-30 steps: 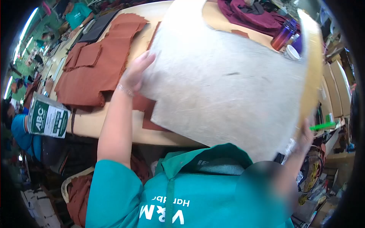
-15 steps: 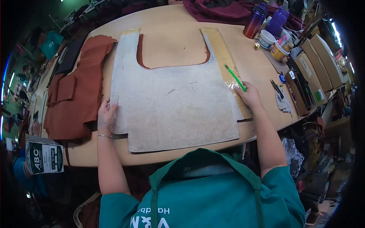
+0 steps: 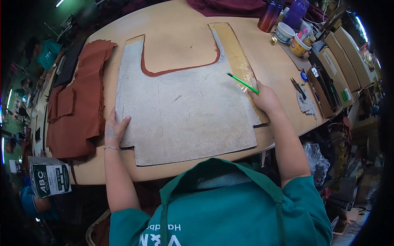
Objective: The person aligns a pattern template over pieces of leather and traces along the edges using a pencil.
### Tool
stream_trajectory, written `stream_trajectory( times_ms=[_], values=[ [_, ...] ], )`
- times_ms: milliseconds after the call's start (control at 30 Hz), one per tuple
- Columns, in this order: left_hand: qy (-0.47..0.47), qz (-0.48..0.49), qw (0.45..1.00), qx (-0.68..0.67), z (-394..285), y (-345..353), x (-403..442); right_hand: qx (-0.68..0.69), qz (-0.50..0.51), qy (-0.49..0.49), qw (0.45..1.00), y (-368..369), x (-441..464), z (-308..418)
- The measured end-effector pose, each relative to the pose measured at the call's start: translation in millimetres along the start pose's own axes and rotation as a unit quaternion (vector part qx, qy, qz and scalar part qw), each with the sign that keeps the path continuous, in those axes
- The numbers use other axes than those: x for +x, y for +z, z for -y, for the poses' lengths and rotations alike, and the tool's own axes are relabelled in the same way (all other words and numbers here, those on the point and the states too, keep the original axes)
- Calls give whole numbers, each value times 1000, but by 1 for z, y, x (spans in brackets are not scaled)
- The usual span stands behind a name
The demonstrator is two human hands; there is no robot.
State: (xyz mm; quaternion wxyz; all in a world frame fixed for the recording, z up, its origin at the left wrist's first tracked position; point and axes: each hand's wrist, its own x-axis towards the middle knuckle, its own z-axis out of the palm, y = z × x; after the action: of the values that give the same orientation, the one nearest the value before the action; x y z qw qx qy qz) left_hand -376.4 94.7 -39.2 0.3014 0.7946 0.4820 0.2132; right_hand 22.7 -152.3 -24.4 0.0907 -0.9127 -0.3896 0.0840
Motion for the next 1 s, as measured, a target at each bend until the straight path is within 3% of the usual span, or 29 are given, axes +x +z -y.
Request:
stream_trajectory(
  times_ms=[133,567,700,1000],
  values=[
    [-26,7,999,48,-9,-3,1,-36,14,-3,999,-5,-3,4],
    [30,-11,992,119,-11,-1,0,-43,-40,-22,998,9,-7,-5],
    [-1,-13,987,158,-1,5,2,-45,-32,-5,998,7,-8,2],
    [-15,8,990,143,-7,0,0,-43,-46,-24,998,12,-3,-6]
  ],
)
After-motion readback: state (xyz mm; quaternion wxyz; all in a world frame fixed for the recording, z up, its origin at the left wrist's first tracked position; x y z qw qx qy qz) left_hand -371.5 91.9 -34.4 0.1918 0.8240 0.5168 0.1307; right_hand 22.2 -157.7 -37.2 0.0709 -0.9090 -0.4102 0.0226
